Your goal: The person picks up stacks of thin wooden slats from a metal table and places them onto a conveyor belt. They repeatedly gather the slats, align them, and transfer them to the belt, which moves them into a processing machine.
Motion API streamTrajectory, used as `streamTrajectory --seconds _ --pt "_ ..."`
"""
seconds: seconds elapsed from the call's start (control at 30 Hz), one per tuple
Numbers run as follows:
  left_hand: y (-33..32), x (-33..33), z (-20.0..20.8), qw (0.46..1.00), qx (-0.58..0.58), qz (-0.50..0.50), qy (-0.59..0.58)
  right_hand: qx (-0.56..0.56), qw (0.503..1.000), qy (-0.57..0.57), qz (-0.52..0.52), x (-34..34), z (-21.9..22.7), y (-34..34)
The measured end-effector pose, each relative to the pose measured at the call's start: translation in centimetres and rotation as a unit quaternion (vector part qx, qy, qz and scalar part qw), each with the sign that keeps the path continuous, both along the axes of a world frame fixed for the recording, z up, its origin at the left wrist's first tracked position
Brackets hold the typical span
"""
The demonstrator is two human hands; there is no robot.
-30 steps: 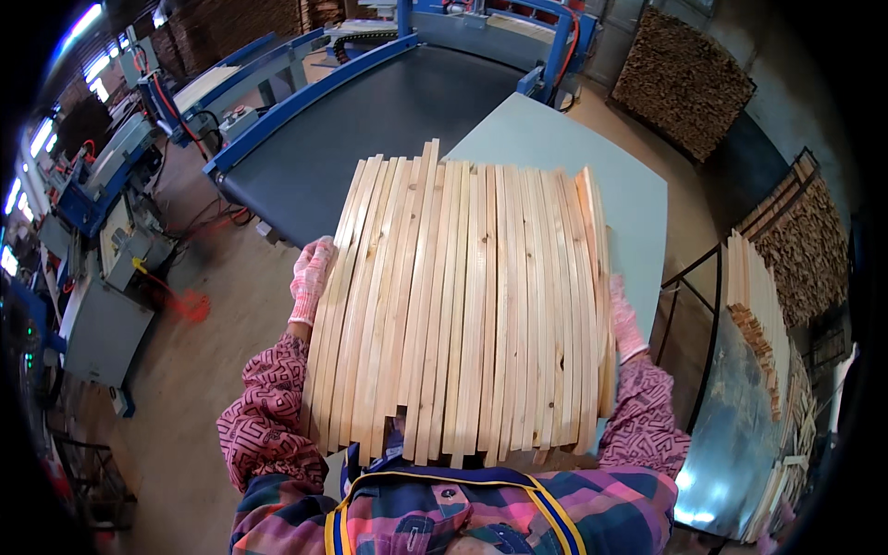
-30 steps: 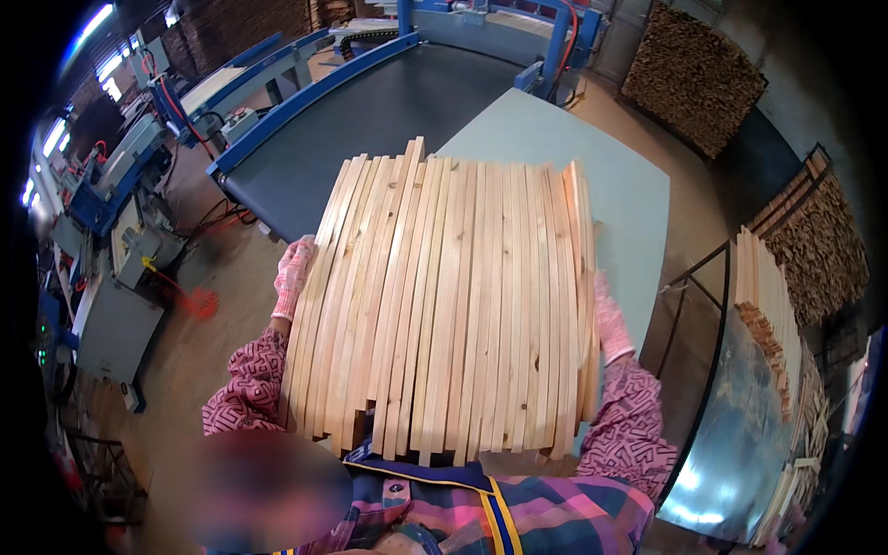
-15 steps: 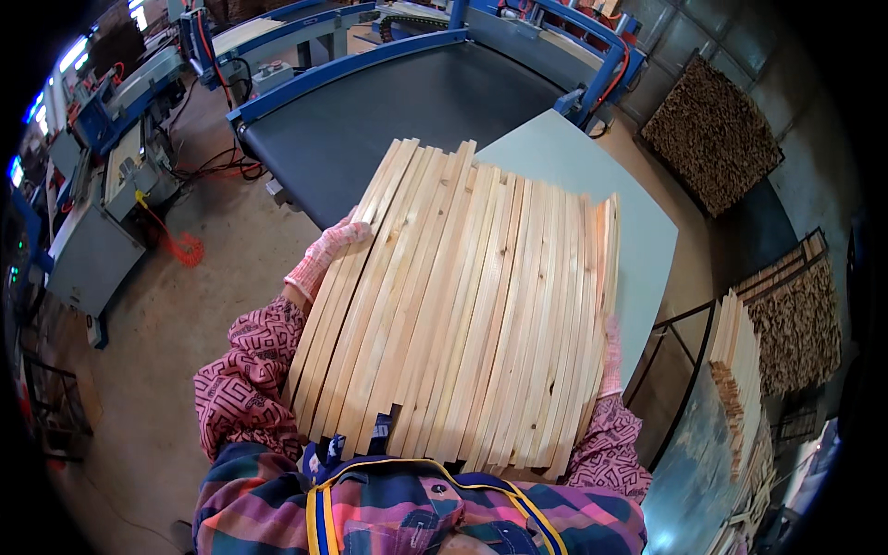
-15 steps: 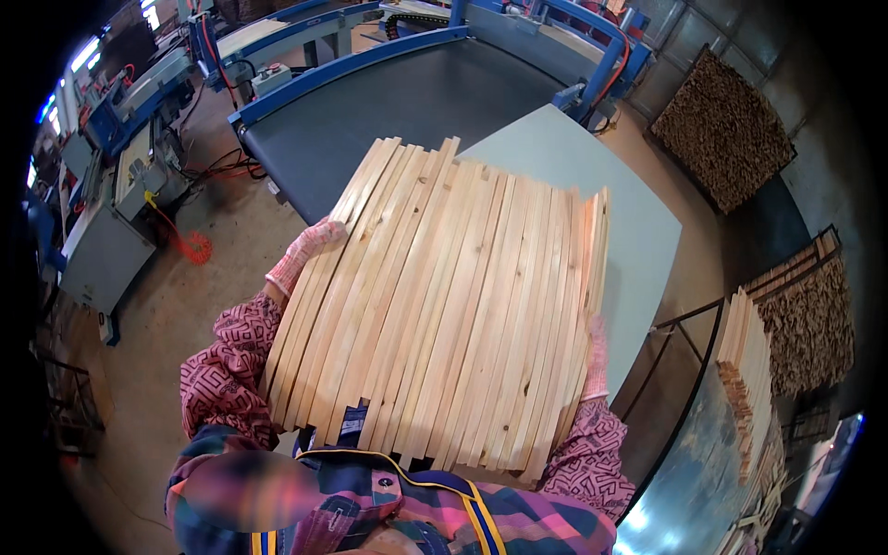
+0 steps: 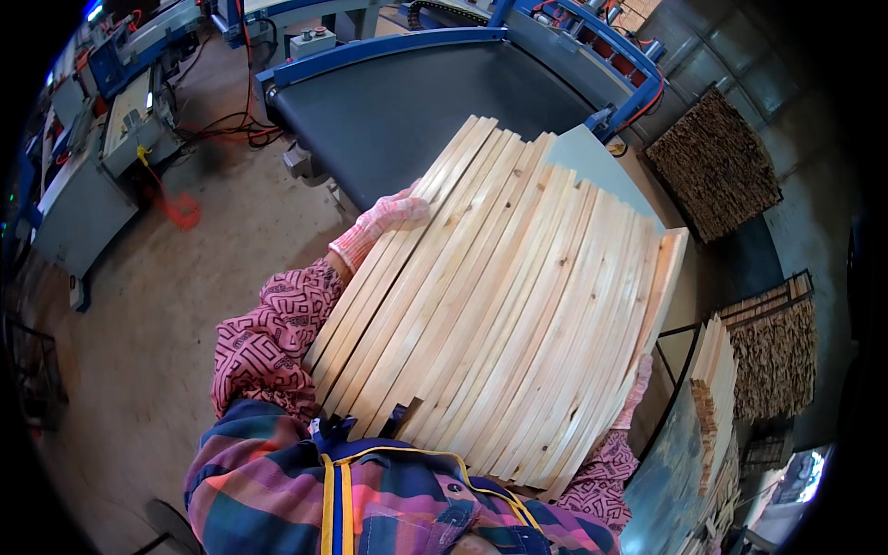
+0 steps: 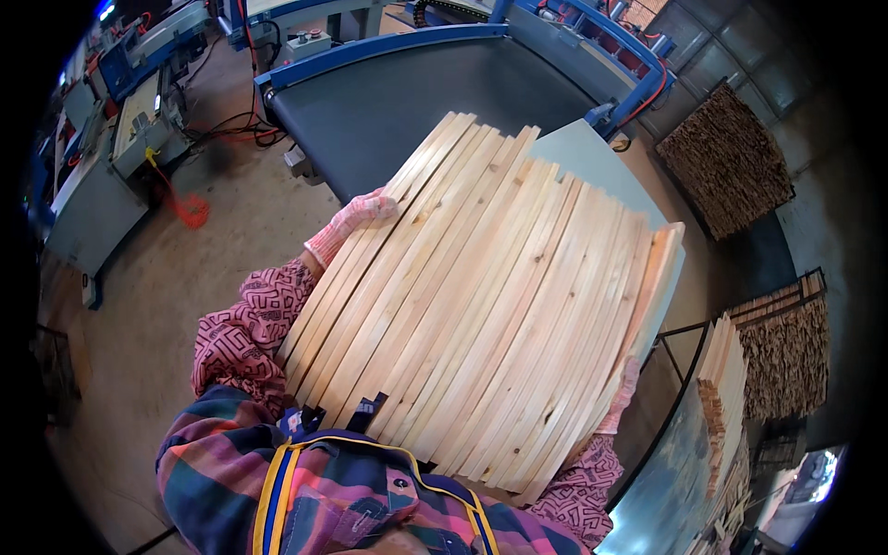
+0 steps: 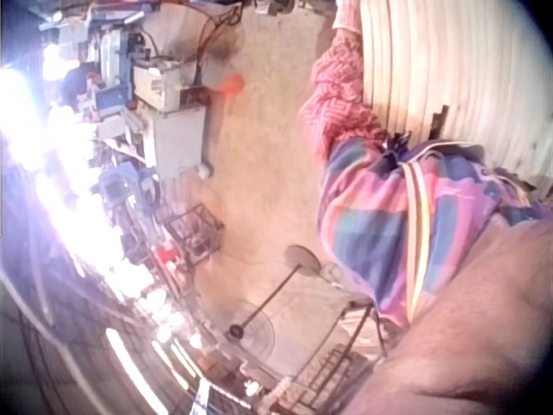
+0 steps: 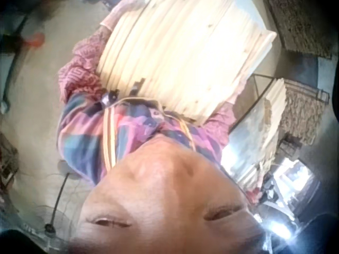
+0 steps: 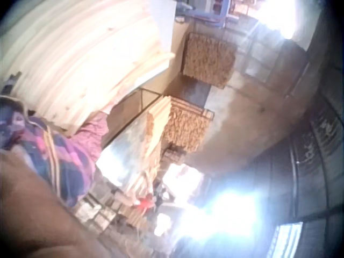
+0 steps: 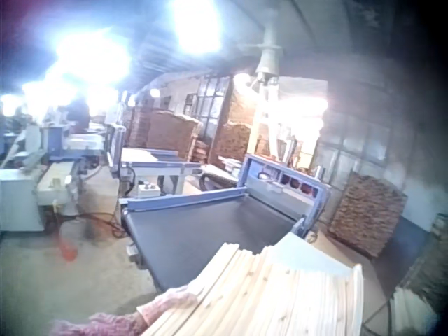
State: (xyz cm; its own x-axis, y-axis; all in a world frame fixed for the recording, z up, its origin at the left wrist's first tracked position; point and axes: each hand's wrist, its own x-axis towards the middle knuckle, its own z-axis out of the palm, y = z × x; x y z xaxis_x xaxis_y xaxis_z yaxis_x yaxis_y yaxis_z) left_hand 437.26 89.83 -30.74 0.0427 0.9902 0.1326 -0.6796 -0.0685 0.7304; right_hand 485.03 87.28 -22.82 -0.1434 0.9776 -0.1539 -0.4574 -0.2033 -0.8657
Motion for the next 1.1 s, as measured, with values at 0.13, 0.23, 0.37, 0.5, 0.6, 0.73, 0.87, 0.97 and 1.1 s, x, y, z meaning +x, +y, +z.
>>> streamTrajectory --seconds 0.13,0.23,0.37,0.5,0.6,0.73,0.87,0.97,1.1 --pt "-0.2 -0.4 0.9 0.999 0.012 -0.025 0.02 0.046 0.998 0.018 -0.025 -2.7 1.2 -3.6" --pt "0.8 -0.9 -0.4 0.996 0.049 -0.068 -0.031 0.048 0.998 0.028 -0.038 -3.5 1.5 -5.6" --pt "0.4 -0.9 -0.2 0.994 0.052 -0.09 -0.039 0.062 0.997 -0.001 -0.055 -4.2 1.0 -7.0" --pt "0.5 -0.6 -0.8 0.992 0.094 -0.078 -0.036 0.052 0.997 -0.007 -0.053 -3.9 0.9 -7.4" --pt "0.0 -0.5 -0.5 0.994 0.069 -0.069 -0.041 0.046 0.998 -0.011 -0.05 -3.6 1.1 -7.4" --pt "1.2 -1.3 -2.6 0.996 0.044 -0.07 -0.025 0.037 0.998 -0.018 -0.039 -3.9 0.7 -7.1" --pt "-1.7 0.3 1.9 0.999 0.002 -0.048 -0.023 0.029 0.999 -0.021 -0.034 -3.2 0.6 -6.3" --pt "-1.3 -0.4 1.3 0.997 0.041 -0.058 -0.003 0.023 1.0 -0.013 -0.012 -2.8 0.4 -4.7" --pt "0.9 -1.0 0.0 0.998 0.007 -0.064 0.016 0.0 1.0 -0.017 -0.003 -2.1 1.4 -4.0"
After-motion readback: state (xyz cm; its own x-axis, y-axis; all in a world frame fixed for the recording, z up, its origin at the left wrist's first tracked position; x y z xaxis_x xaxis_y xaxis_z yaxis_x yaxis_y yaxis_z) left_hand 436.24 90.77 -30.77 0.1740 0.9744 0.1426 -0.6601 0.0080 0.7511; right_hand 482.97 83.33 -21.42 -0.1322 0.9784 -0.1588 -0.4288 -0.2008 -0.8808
